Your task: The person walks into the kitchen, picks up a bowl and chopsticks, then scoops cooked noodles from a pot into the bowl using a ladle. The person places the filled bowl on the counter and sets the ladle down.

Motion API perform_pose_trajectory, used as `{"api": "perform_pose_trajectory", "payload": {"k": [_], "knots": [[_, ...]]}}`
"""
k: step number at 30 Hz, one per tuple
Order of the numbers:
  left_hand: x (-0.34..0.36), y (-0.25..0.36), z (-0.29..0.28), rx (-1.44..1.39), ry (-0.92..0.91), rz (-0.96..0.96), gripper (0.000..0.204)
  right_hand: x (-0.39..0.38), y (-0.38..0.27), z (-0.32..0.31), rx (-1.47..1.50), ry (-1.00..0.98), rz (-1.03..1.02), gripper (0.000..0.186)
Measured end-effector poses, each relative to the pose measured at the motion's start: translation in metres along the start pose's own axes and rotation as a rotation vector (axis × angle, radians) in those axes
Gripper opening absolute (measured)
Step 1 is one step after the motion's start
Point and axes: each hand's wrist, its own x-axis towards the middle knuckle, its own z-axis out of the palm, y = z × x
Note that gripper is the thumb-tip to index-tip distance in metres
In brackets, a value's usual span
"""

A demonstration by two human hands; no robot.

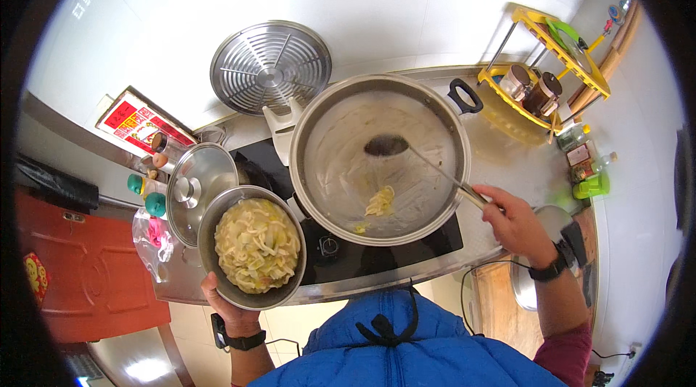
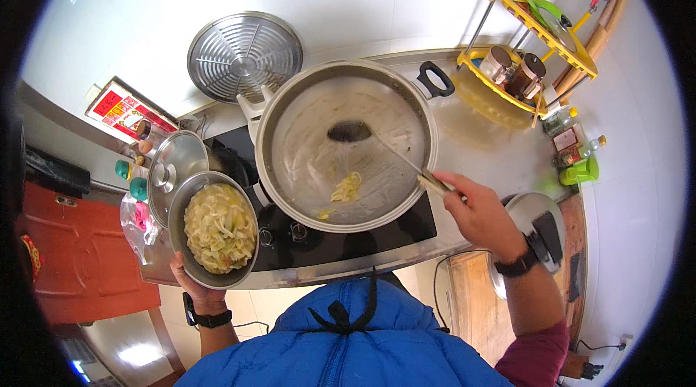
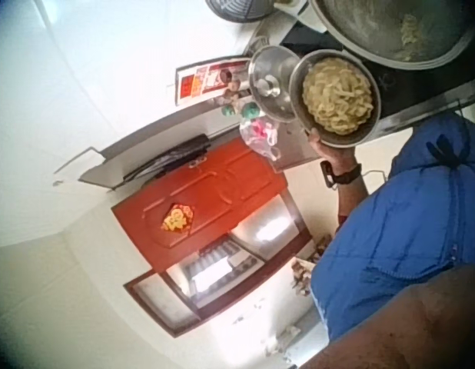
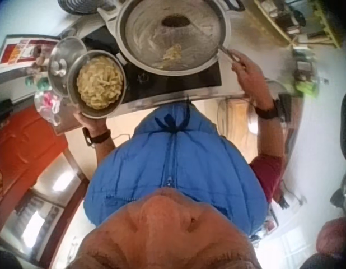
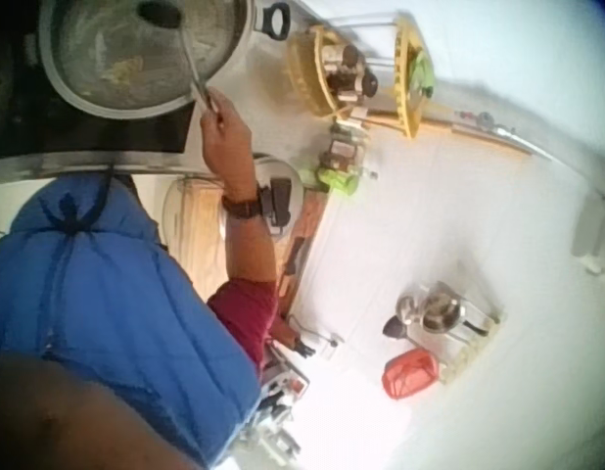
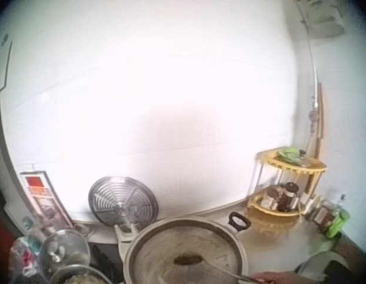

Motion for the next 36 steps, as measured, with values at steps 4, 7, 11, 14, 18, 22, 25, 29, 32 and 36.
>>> {"api": "perform_pose_trajectory", "payload": {"k": [4, 7, 11, 14, 18, 22, 25, 29, 32, 36], "knots": [[0.0, 0.001, 0.004, -0.009, -0.015, -0.002, 0.072, 0.023, 0.007, 0.004, 0.593, -0.175, 0.223, 0.047], [-0.003, 0.001, 0.006, 0.006, 0.043, -0.006, 0.077, 0.025, 0.004, 0.005, 0.86, -0.233, 0.248, 0.044], [-0.006, 0.001, 0.008, 0.007, 0.08, -0.017, 0.079, 0.026, -0.003, 0.019, 1.055, -0.112, 0.033, 0.037], [-0.007, 0.0, 0.007, 0.044, 0.062, 0.011, 0.08, 0.025, -0.009, 0.022, 0.706, 0.004, 0.059, 0.029], [-0.011, 0.002, 0.001, 0.028, 0.032, -0.014, 0.075, -0.008, -0.018, 0.002, 0.255, -0.051, -0.289, 0.026], [-0.01, 0.0, -0.003, 0.033, 0.036, -0.025, 0.075, -0.037, -0.036, -0.015, 0.081, -0.154, -0.522, 0.035], [-0.009, 0.0, -0.002, 0.034, 0.035, -0.032, 0.075, -0.046, -0.05, -0.016, 0.028, -0.271, -0.551, 0.041], [-0.008, 0.0, 0.002, 0.051, 0.015, -0.02, 0.075, -0.04, -0.057, -0.007, -0.083, -0.356, -0.596, 0.039], [-0.007, -0.001, 0.004, 0.029, 0.009, -0.034, 0.073, -0.029, -0.053, 0.001, -0.196, -0.329, -0.628, 0.035], [-0.007, -0.001, 0.004, 0.031, 0.019, -0.011, 0.072, -0.026, -0.049, 0.004, -0.223, -0.249, -0.628, 0.033]]}}
